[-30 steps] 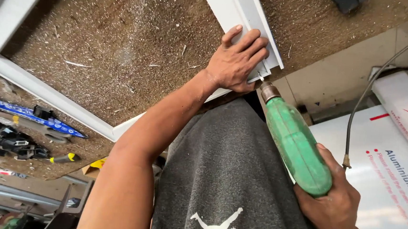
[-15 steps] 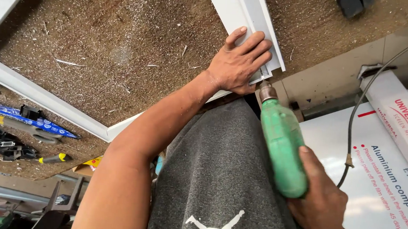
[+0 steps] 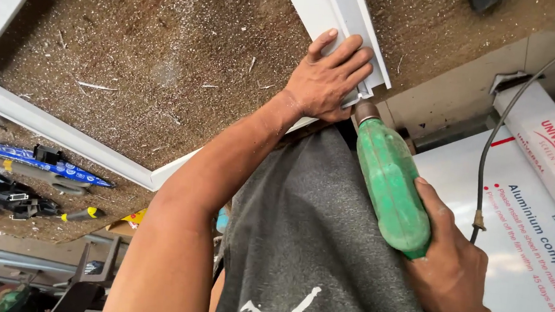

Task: The person assembles a rectangular aluminum frame by inserting black corner connectors into profile ends, tapping them with a hammer, and securing the joints with a power drill and screws. The person repeatedly aligns and fastens the frame corners on a workbench.

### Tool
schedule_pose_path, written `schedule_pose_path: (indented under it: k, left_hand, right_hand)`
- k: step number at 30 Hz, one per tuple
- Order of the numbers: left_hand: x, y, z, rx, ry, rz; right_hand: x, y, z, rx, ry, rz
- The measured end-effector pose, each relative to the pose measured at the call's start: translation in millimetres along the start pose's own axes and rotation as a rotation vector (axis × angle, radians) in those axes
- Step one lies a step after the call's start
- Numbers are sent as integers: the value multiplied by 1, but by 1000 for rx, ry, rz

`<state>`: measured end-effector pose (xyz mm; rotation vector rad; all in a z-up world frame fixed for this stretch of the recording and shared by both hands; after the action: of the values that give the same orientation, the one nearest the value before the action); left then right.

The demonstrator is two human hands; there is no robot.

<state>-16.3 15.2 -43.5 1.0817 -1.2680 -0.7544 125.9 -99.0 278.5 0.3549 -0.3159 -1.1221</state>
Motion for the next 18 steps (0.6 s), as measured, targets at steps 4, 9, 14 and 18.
schedule_pose_path:
  k: [4, 9, 14, 18]
  left_hand:
    - [0, -9, 4, -48, -34, 24]
    - [3, -11, 3, -56, -26, 19]
    - [0, -2, 1, -25, -23, 22]
    - [1, 0, -2, 3, -26, 29]
  right_hand:
    - [1, 1, -1, 56, 61, -54]
    - [12, -3, 0, 99, 162, -42]
    - [16, -9, 2, 165, 327, -10]
    - [9, -8, -13, 46, 92, -4]
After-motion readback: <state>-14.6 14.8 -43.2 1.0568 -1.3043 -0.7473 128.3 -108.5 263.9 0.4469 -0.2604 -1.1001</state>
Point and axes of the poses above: each hand's wrist, its own z-axis away from the middle knuckle, its own y-axis out of the back of the hand, x = y × z, the point moved 1 cm from there along -z, towards the middle knuckle, and after that the axes turned 8 degrees about -z, right-handed, at the moved point
